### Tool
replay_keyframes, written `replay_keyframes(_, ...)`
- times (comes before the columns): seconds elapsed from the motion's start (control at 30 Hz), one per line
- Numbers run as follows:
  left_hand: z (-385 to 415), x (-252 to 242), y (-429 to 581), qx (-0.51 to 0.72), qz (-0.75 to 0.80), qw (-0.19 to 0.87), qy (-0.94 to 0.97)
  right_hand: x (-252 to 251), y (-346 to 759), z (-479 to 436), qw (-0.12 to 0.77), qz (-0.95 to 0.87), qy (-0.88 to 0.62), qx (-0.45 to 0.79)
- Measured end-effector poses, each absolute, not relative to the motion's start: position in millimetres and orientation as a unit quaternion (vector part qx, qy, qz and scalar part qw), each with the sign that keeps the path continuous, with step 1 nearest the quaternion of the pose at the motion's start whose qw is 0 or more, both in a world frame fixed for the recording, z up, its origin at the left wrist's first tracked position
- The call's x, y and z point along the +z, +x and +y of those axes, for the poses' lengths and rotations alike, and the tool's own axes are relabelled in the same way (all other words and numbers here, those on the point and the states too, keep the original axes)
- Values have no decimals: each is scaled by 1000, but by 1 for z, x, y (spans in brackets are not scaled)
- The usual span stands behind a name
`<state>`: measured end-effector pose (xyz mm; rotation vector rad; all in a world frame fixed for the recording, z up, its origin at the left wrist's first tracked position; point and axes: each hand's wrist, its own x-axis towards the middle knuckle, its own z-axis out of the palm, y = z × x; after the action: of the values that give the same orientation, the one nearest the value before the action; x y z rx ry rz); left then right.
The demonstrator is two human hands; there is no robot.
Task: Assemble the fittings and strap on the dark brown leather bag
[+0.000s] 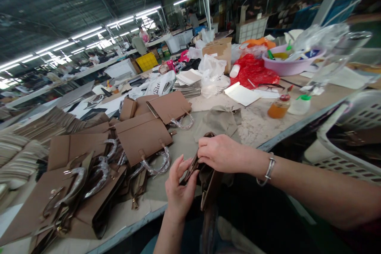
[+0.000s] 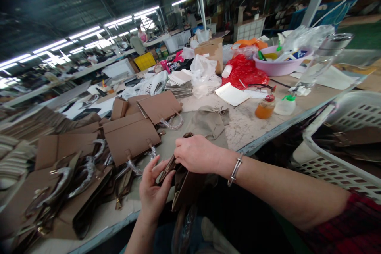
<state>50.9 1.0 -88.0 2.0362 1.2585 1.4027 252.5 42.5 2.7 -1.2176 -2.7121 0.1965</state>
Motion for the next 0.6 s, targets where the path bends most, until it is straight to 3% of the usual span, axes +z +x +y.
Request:
replay_keyframes(0.33,1,-86,62,473,476,40,740,-3,251,42,117,-878,-459,70)
replay_keyframes(0.6,2,-90,68,480,476,9,737,9,273,53,97,-884,-449,87)
